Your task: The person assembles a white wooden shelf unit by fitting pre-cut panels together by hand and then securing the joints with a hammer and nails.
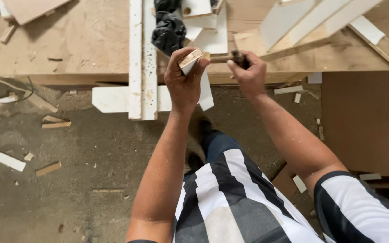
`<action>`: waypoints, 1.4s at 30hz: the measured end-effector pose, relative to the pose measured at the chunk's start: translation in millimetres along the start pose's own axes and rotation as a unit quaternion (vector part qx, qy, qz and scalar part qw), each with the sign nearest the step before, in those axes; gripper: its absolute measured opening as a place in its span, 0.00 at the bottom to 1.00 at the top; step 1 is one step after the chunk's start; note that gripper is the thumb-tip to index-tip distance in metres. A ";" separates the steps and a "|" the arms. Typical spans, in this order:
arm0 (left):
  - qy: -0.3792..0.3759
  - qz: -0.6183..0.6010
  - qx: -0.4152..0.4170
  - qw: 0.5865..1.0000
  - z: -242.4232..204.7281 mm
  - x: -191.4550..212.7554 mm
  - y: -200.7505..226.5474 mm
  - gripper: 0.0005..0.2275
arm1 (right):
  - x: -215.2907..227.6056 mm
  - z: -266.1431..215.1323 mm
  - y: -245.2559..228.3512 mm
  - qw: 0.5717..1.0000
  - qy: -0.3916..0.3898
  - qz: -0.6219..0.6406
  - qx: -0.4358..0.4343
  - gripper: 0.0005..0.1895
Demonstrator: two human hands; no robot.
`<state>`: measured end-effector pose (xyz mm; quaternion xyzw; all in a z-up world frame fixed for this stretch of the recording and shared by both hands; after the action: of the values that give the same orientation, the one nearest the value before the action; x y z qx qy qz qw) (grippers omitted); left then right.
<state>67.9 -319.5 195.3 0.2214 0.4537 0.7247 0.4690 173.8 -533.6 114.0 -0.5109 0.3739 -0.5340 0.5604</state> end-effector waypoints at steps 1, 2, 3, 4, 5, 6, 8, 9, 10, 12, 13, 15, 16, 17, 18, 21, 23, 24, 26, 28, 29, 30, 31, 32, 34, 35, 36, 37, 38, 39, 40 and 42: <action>-0.007 -0.012 0.000 1.000 -0.6 -16.9 -1.7 0.12 | 25.8 -2.4 6.4 0.999 0.035 0.012 -0.002 0.06; -0.014 -0.024 0.001 1.000 -0.6 -32.8 -4.3 0.12 | 51.2 -4.3 12.6 0.997 0.069 0.025 -0.004 0.06; -0.036 -0.045 0.019 0.998 -0.3 -49.5 -10.3 0.12 | 73.4 -5.8 16.5 0.994 0.097 0.040 0.007 0.07; -0.057 -0.066 0.037 0.995 0.2 -66.6 -17.6 0.12 | 94.1 -7.1 20.8 0.991 0.124 0.055 0.019 0.07; -0.078 -0.085 0.058 0.992 -0.8 -83.5 -27.0 0.12 | 114.7 -9.0 26.4 0.986 0.150 0.071 0.027 0.08; -0.093 -0.077 0.078 0.990 -0.4 -100.1 -38.5 0.12 | 133.4 -8.3 31.1 0.986 0.155 0.060 0.028 0.08; -0.121 -0.062 0.114 0.984 1.7 -136.3 -64.3 0.10 | 169.2 -3.2 36.0 0.985 0.163 0.037 0.034 0.08; -0.129 -0.061 0.120 0.982 3.3 -153.2 -76.0 0.10 | 181.8 0.6 38.4 0.987 0.148 0.060 0.031 0.08; -0.137 -0.060 0.126 0.981 5.1 -170.0 -87.9 0.09 | 195.0 4.1 39.1 0.987 0.133 0.083 0.028 0.08; -0.148 -0.057 0.137 0.978 12.3 -201.3 -110.8 0.09 | 216.9 18.3 37.1 0.989 0.101 0.099 0.036 0.09; -0.149 -0.056 0.150 0.976 13.7 -213.4 -121.2 0.08 | 226.4 23.8 34.7 0.992 0.082 0.090 0.040 0.10; -0.151 -0.038 0.162 0.974 16.0 -229.8 -135.4 0.08 | 243.0 35.1 31.9 0.995 0.054 0.077 0.045 0.11; -0.151 -0.021 0.161 0.975 17.1 -233.2 -138.8 0.08 | 248.3 39.8 31.6 0.995 0.045 0.074 0.046 0.11; -0.149 -0.006 0.155 0.977 20.9 -237.5 -140.8 0.08 | 252.6 47.4 29.7 0.996 0.034 0.070 0.050 0.11; -0.152 -0.006 0.162 0.975 21.3 -241.8 -142.6 0.08 | 257.1 51.6 29.2 0.997 0.032 0.060 0.039 0.12; -0.154 -0.008 0.171 0.973 25.2 -250.8 -148.6 0.07 | 260.5 64.8 21.8 0.998 0.014 0.040 0.035 0.13; -0.156 -0.010 0.171 0.973 29.5 -254.1 -154.8 0.08 | 259.0 72.1 10.3 0.997 -0.004 0.041 0.060 0.14; -0.150 -0.007 0.173 0.973 30.5 -253.5 -158.5 0.07 | 255.0 74.8 5.8 0.993 -0.027 0.090 0.065 0.14; -0.140 -0.006 0.178 0.974 30.6 -253.8 -166.0 0.07 | 246.1 77.9 -3.5 0.978 -0.072 0.182 0.075 0.14; -0.128 -0.023 0.173 0.976 34.3 -253.4 -172.4 0.08 | 238.6 84.1 -12.4 0.979 -0.073 0.157 0.106 0.12; -0.120 -0.031 0.174 0.977 32.3 -251.1 -175.2 0.08 | 233.7 84.1 -16.7 0.979 -0.075 0.145 0.119 0.11; -0.119 -0.032 0.166 0.978 31.5 -250.9 -176.6 0.08 | 228.9 85.5 -19.8 0.984 -0.075 0.108 0.116 0.10; -0.120 -0.034 0.152 0.980 36.4 -253.4 -177.9 0.08 | 225.3 91.4 -25.4 0.988 -0.074 0.071 0.118 0.10; -0.121 -0.036 0.139 0.982 40.0 -255.0 -177.3 0.08 | 222.2 97.6 -32.7 0.989 -0.073 0.034 0.121 0.10; -0.119 -0.025 0.136 0.983 43.5 -255.5 -177.3 0.10 | 210.5 111.3 -55.8 0.974 -0.105 -0.108 0.170 0.12; -0.119 -0.019 0.137 0.983 43.7 -256.5 -177.0 0.11 | 202.7 116.5 -65.3 0.958 -0.119 -0.179 0.190 0.14; -0.121 -0.012 0.134 0.983 45.8 -259.0 -177.7 0.11 | 193.2 122.5 -76.7 0.941 -0.127 -0.209 0.233 0.15; -0.124 -0.004 0.135 0.983 45.4 -261.5 -179.3 0.12 | 183.0 127.3 -85.5 0.923 -0.135 -0.239 0.270 0.17; -0.127 0.003 0.136 0.983 45.4 -263.3 -181.7 0.12 | 173.1 129.8 -92.9 0.902 -0.143 -0.269 0.307 0.19; -0.130 0.002 0.138 0.982 45.6 -264.6 -184.0 0.12 | 166.2 134.9 -94.1 0.900 -0.156 -0.281 0.295 0.20; -0.134 0.001 0.139 0.981 45.6 -265.8 -186.6 0.12 | 159.9 139.3 -94.4 0.898 -0.168 -0.293 0.282 0.21; -0.140 -0.013 0.141 0.980 42.8 -267.0 -192.1 0.12 | 148.2 140.0 -94.6 0.889 -0.175 -0.320 0.277 0.22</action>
<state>315.2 -506.9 78.0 0.3786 0.4836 0.6094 0.5014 310.7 -646.0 252.5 -0.5122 -0.0771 -0.6683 0.5339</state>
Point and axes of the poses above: each hand's wrist, its own z-axis towards the middle knuckle, its own x-axis out of the back of the hand, y = z × x, the point moved 8 cm from there along z, towards the middle knuckle, and after that the axes turned 8 degrees about z, right-handed, at the moved point
